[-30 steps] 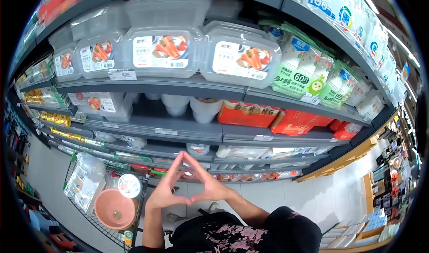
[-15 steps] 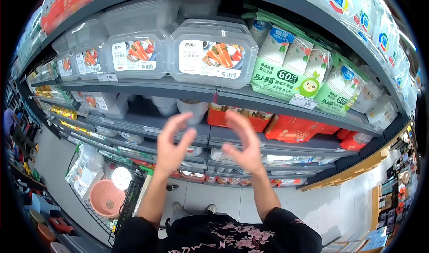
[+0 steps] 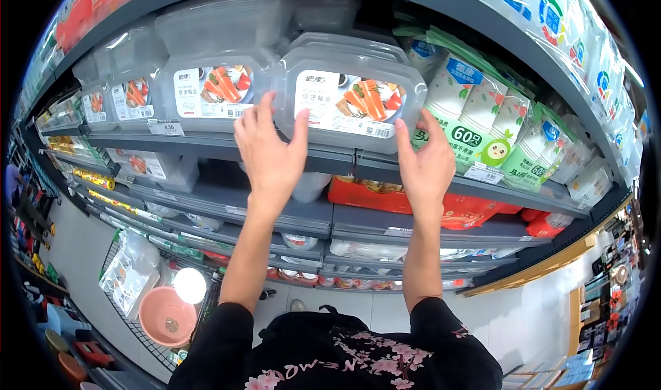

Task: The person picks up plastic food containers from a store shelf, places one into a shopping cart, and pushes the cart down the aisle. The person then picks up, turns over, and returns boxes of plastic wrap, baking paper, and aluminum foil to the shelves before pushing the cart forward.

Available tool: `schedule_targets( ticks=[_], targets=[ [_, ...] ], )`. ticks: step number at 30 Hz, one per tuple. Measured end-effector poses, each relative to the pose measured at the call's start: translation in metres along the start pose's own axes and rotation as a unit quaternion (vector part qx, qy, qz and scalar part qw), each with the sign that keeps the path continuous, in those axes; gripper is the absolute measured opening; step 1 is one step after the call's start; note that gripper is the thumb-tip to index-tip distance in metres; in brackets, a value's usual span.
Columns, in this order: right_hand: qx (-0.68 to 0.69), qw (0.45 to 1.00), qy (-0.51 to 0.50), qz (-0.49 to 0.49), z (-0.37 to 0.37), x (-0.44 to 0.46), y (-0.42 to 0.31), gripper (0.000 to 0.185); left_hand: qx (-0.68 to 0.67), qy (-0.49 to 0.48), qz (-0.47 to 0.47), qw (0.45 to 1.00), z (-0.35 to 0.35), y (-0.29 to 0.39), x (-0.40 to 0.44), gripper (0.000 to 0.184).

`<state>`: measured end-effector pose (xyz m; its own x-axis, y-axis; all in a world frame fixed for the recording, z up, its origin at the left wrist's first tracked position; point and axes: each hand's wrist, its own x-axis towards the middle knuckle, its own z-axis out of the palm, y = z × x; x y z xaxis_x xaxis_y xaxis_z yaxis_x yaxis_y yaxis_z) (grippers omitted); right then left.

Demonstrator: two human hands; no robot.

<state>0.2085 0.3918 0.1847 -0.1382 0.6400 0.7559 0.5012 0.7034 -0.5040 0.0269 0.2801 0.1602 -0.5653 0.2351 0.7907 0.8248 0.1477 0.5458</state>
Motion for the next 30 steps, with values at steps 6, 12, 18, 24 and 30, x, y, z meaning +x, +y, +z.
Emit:
schedule_targets(
  ticks=[6,12,18,24,30],
  targets=[
    [0.016,0.997,-0.054,0.048,-0.004,-0.001,-0.007,0.058,-0.095,-0.044,-0.045,0.994,-0.002,0.003,0.001,0.066],
    [0.177,0.983,-0.016,0.054,0.001,-0.012,-0.01,0.065,-0.199,-0.02,-0.078,0.977,0.003,-0.002,-0.008,0.07],
    [0.326,0.942,0.057,-0.063,0.015,-0.018,0.019,0.067,-0.362,0.012,-0.02,0.932,0.001,-0.011,-0.012,0.078],
    [0.453,0.884,0.093,-0.067,-0.002,-0.04,0.04,0.068,-0.454,0.031,0.082,0.886,-0.024,-0.008,-0.029,0.087],
    [0.515,0.853,0.0,-0.085,-0.017,-0.069,0.045,0.061,-0.412,0.068,0.149,0.896,-0.084,0.004,-0.061,0.082]
  ],
)
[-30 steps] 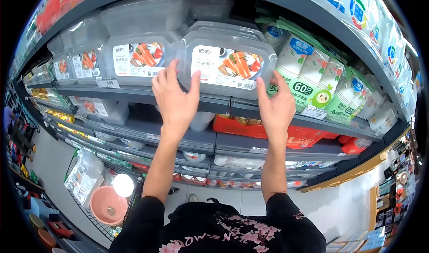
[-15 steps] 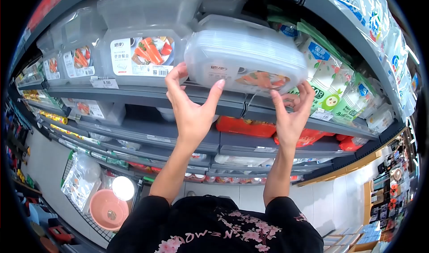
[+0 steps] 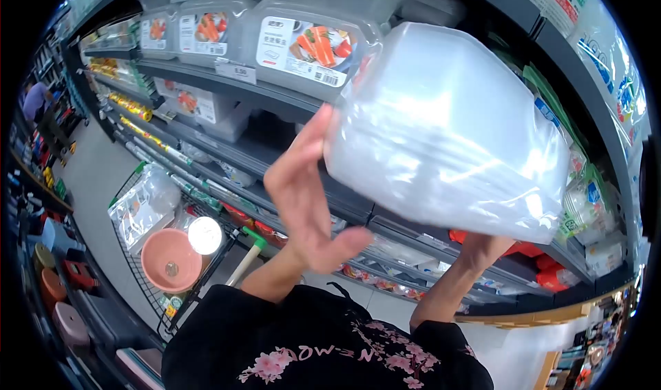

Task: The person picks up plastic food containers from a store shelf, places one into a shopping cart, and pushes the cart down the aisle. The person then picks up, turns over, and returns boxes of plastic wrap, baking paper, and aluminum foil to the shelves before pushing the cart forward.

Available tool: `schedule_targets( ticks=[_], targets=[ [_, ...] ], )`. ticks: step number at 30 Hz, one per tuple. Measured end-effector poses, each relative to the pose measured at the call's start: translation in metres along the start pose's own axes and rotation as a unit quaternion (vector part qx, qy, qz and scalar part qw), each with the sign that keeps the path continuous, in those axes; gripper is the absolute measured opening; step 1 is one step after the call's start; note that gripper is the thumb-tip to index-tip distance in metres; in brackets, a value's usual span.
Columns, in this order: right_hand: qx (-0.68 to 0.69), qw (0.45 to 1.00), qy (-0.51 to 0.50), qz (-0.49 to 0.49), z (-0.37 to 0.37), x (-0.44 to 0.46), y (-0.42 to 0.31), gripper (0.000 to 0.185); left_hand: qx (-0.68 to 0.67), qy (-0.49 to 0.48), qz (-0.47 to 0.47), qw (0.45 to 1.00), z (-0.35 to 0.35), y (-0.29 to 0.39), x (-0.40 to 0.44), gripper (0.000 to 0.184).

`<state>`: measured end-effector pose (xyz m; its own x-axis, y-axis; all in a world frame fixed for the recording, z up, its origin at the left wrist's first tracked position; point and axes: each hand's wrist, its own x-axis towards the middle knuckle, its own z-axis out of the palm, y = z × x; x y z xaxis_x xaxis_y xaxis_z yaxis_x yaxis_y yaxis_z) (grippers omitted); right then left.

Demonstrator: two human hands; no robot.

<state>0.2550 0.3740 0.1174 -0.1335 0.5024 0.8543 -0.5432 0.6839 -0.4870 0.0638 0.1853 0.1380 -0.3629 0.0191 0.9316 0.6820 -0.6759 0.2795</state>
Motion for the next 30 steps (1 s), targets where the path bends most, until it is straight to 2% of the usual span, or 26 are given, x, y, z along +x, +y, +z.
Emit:
schedule_targets(
  ticks=[1,3,4,6,8,9,10,12,13,14,16,17,18,20,21,22,24,25,26,28,29,30],
  targets=[
    [0.008,1.0,-0.003,0.002,0.002,0.0,-0.001,0.061,0.009,0.002,0.002,1.0,-0.005,0.009,-0.005,0.082],
    [0.131,0.987,0.048,0.082,0.008,-0.005,-0.006,0.061,-0.032,0.037,-0.003,0.999,-0.013,0.028,-0.018,0.081],
    [0.111,0.987,0.051,0.105,0.011,-0.007,-0.009,0.06,0.042,0.028,-0.006,0.999,-0.017,0.04,-0.021,0.083],
    [0.099,0.985,0.043,0.132,0.031,-0.012,-0.022,0.065,0.038,0.014,0.097,0.994,-0.025,0.043,-0.022,0.085],
    [0.101,0.977,-0.001,0.189,0.042,-0.022,-0.036,0.051,0.047,0.019,0.129,0.99,-0.021,0.054,-0.019,0.09],
    [0.072,0.971,-0.023,0.226,0.043,-0.027,-0.043,0.054,-0.015,0.033,0.088,0.995,-0.007,0.075,-0.009,0.107],
    [0.042,0.963,-0.043,0.262,0.043,-0.033,-0.049,0.057,-0.015,0.027,0.085,0.996,-0.008,0.085,-0.014,0.107],
    [0.137,0.949,-0.037,0.282,0.05,-0.05,-0.055,0.066,0.188,0.038,-0.096,0.977,-0.018,0.102,-0.025,0.093],
    [0.118,0.945,-0.046,0.301,0.044,-0.057,-0.052,0.074,0.19,0.037,-0.095,0.976,-0.021,0.101,-0.028,0.095],
    [0.116,0.943,-0.039,0.308,0.038,-0.064,-0.051,0.074,0.189,0.03,-0.103,0.976,-0.018,0.101,-0.03,0.095],
    [0.235,0.914,-0.012,0.33,0.025,-0.077,-0.052,0.074,0.221,0.054,-0.177,0.958,-0.012,0.103,-0.035,0.109],
    [0.236,0.914,-0.015,0.329,0.015,-0.083,-0.052,0.075,0.226,0.012,-0.144,0.963,-0.013,0.1,-0.037,0.089],
    [0.231,0.914,-0.006,0.334,0.008,-0.089,-0.052,0.075,0.223,0.005,-0.151,0.963,-0.008,0.101,-0.038,0.089],
    [0.09,0.948,0.041,0.304,-0.004,-0.098,-0.055,0.069,0.264,-0.016,-0.184,0.947,0.007,0.104,-0.035,0.068],
    [0.07,0.94,0.059,0.327,-0.013,-0.101,-0.059,0.063,0.26,-0.052,-0.188,0.946,0.011,0.104,-0.033,0.055],
    [0.063,0.94,0.069,0.327,-0.023,-0.106,-0.06,0.063,0.252,-0.06,-0.192,0.947,0.014,0.104,-0.037,0.055],
    [0.023,0.953,0.115,0.279,-0.045,-0.129,-0.051,0.053,0.202,-0.139,-0.226,0.943,0.016,0.105,-0.044,0.05],
    [-0.05,0.936,0.195,0.288,-0.054,-0.149,-0.039,0.043,0.215,-0.148,-0.218,0.94,0.023,0.108,-0.047,0.047],
    [-0.058,0.934,0.205,0.288,-0.065,-0.162,-0.031,0.043,0.207,-0.157,-0.221,0.94,0.026,0.11,-0.05,0.047],
    [0.145,0.912,0.19,0.333,-0.08,-0.165,-0.027,0.046,0.162,-0.164,-0.218,0.948,0.032,0.114,-0.055,0.048],
    [0.109,0.889,0.209,0.393,-0.081,-0.167,-0.027,0.05,0.145,-0.16,-0.213,0.953,0.036,0.113,-0.058,0.047],
    [0.103,0.89,0.214,0.39,-0.08,-0.168,-0.026,0.05,0.138,-0.163,-0.214,0.953,0.04,0.115,-0.058,0.047]
  ],
)
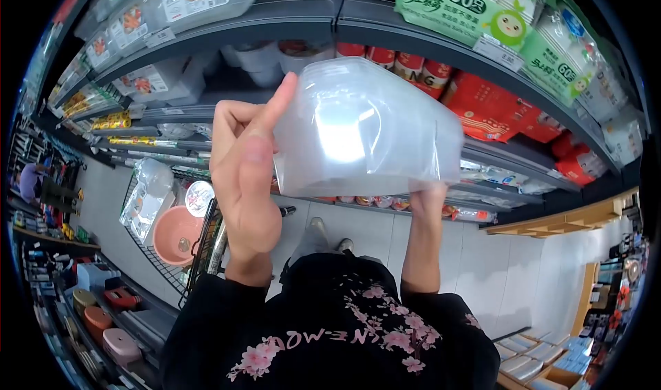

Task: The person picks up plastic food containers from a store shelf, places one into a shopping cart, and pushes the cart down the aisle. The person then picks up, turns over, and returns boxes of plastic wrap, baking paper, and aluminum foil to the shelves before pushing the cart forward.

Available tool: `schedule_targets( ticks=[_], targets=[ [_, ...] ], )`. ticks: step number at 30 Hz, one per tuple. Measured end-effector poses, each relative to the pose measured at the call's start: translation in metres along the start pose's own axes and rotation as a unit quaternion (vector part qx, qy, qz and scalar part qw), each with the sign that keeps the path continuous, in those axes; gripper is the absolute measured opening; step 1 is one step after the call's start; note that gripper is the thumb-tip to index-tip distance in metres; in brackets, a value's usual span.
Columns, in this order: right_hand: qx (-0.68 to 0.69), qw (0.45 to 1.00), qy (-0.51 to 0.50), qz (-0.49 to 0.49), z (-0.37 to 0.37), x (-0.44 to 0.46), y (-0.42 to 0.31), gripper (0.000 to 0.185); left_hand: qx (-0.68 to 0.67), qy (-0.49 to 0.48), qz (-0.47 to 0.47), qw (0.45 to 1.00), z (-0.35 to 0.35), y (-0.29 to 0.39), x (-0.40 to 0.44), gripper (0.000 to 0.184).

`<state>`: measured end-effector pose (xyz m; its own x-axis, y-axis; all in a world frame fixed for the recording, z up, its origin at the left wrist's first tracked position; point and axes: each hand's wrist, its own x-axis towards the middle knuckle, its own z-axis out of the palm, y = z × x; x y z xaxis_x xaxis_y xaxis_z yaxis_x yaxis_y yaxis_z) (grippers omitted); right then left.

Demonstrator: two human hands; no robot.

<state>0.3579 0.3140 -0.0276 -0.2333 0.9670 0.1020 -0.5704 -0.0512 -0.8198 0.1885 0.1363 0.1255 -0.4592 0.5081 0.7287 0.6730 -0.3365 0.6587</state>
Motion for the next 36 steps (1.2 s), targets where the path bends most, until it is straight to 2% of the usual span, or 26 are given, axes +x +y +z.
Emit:
schedule_targets(
  ticks=[3,7,9,12,13,14,16,18,22,24,26,28,30,31,33,34,36],
  targets=[
    [0.02,0.994,-0.063,0.089,-0.004,0.003,0.005,0.048,0.043,-0.012,0.005,0.999,0.007,0.007,0.004,0.044],
    [0.017,0.993,-0.069,0.091,0.004,-0.003,-0.004,0.047,0.051,0.002,0.003,0.999,0.011,-0.003,0.01,0.039],
    [-0.016,0.996,-0.067,0.062,0.004,-0.008,-0.005,0.046,0.06,0.009,0.013,0.998,0.009,-0.009,0.007,0.038],
    [-0.032,0.998,-0.02,0.059,0.002,-0.009,-0.008,0.042,0.044,0.023,-0.013,0.999,0.006,-0.015,0.0,0.038],
    [-0.031,0.998,-0.019,0.058,0.003,-0.01,-0.01,0.042,0.035,0.038,-0.047,0.998,0.004,-0.014,-0.002,0.038],
    [-0.067,0.997,0.015,0.04,0.004,-0.013,-0.012,0.04,0.025,0.053,-0.081,0.995,0.002,-0.015,-0.003,0.038],
    [-0.103,0.993,0.051,0.023,-0.004,-0.017,-0.01,0.039,-0.001,0.063,-0.087,0.994,-0.002,-0.031,-0.01,0.043],
    [-0.3,0.938,0.015,-0.174,-0.02,-0.017,-0.006,0.037,-0.027,0.072,-0.093,0.993,-0.002,-0.037,-0.013,0.049],
    [-0.308,0.935,0.027,-0.175,-0.023,-0.018,-0.02,0.043,-0.026,0.081,-0.129,0.988,-0.002,-0.042,-0.015,0.051],
    [-0.465,0.833,-0.035,-0.297,-0.025,-0.016,-0.023,0.045,-0.003,0.078,-0.14,0.987,-0.001,-0.044,-0.014,0.051],
    [-0.465,0.827,-0.045,-0.314,-0.019,-0.018,-0.028,0.045,-0.03,0.106,-0.143,0.983,0.002,-0.042,-0.014,0.041],
    [-0.464,0.82,-0.054,-0.331,-0.012,-0.022,-0.03,0.045,-0.045,0.109,-0.127,0.985,0.001,-0.047,-0.016,0.042],
    [-0.463,0.794,-0.015,-0.394,-0.005,-0.026,-0.029,0.033,-0.061,0.115,-0.107,0.986,0.0,-0.05,-0.015,0.043],
    [-0.462,0.794,-0.016,-0.395,-0.004,-0.027,-0.027,0.033,-0.08,0.121,-0.092,0.985,0.0,-0.05,-0.015,0.044],
    [-0.256,0.901,-0.064,-0.344,-0.007,-0.029,-0.017,0.028,-0.098,0.126,-0.078,0.984,0.001,-0.05,-0.017,0.045],
    [-0.166,0.943,-0.094,-0.274,-0.016,-0.031,-0.014,0.028,-0.122,0.127,-0.077,0.981,0.001,-0.05,-0.018,0.05],
    [-0.321,0.847,0.04,-0.421,-0.012,-0.029,0.006,0.034,-0.144,0.129,-0.077,0.978,0.0,-0.05,-0.02,0.054]
  ],
)
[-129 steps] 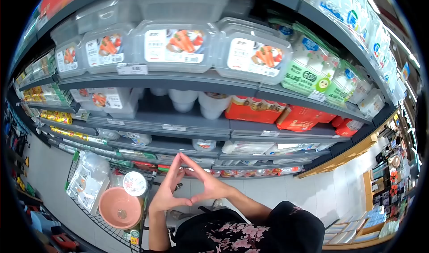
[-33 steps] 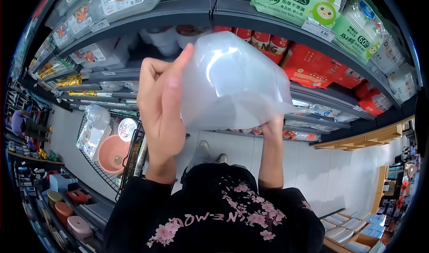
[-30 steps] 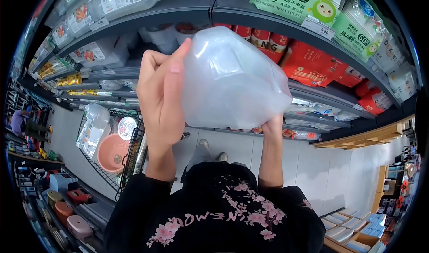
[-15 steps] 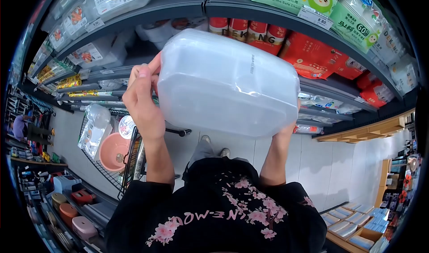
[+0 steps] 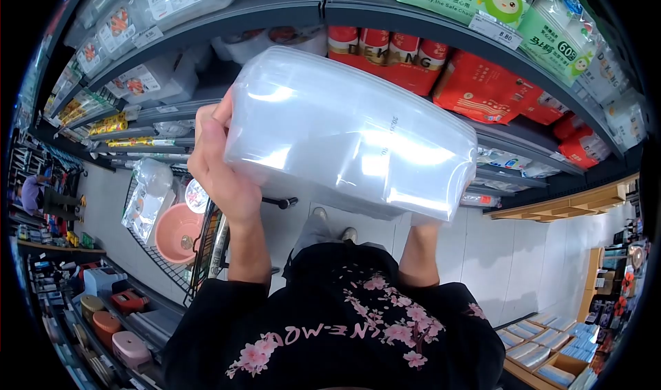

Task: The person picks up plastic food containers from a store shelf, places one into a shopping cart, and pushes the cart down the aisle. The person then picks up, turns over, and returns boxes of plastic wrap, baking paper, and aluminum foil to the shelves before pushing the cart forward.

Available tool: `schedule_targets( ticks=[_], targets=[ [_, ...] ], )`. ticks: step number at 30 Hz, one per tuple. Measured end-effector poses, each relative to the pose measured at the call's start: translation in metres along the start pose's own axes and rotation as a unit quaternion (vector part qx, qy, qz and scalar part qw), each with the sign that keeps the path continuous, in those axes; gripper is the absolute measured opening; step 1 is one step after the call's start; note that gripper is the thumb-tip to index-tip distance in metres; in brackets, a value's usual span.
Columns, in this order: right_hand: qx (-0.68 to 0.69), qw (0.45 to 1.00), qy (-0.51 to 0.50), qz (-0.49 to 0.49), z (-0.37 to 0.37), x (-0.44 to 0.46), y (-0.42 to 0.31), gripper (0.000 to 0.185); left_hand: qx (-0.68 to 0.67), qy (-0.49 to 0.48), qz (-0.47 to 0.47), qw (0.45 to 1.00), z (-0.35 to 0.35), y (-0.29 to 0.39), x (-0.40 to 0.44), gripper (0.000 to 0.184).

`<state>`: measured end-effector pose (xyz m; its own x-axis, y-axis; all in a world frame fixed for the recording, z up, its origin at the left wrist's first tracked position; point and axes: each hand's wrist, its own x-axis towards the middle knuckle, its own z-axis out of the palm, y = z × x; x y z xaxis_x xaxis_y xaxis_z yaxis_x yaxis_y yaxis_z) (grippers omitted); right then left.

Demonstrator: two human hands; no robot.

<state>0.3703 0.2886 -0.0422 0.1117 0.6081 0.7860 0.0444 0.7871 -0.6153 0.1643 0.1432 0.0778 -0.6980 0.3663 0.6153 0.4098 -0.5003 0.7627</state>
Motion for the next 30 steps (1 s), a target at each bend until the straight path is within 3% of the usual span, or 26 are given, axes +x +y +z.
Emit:
schedule_targets(
  ticks=[1,3,6,8,13,19,30],
  targets=[
    [0.001,1.0,-0.001,0.0,0.0,-0.001,0.002,0.034,0.007,0.001,0.013,1.0,-0.001,0.001,0.0,0.055],
    [-0.129,0.986,-0.043,-0.1,0.0,0.002,0.006,0.037,0.022,0.019,0.039,0.999,0.002,0.001,0.0,0.054],
    [-0.108,0.986,-0.061,-0.112,0.004,0.001,0.002,0.036,0.099,-0.021,0.077,0.992,-0.006,0.002,-0.001,0.049],
    [-0.074,0.991,-0.066,-0.091,0.008,0.002,-0.001,0.036,0.158,-0.029,0.089,0.983,-0.005,0.007,-0.001,0.047],
    [0.06,0.995,-0.074,0.024,0.019,0.006,-0.003,0.036,0.098,-0.01,0.093,0.991,0.006,0.02,-0.005,0.047],
    [0.232,0.949,-0.087,0.193,0.027,0.011,-0.002,0.036,0.095,-0.032,0.117,0.988,0.01,0.024,-0.01,0.047],
    [0.313,0.901,-0.108,0.281,0.032,0.013,-0.002,0.038,0.105,-0.032,0.133,0.985,0.009,0.032,-0.021,0.047]
  ],
)
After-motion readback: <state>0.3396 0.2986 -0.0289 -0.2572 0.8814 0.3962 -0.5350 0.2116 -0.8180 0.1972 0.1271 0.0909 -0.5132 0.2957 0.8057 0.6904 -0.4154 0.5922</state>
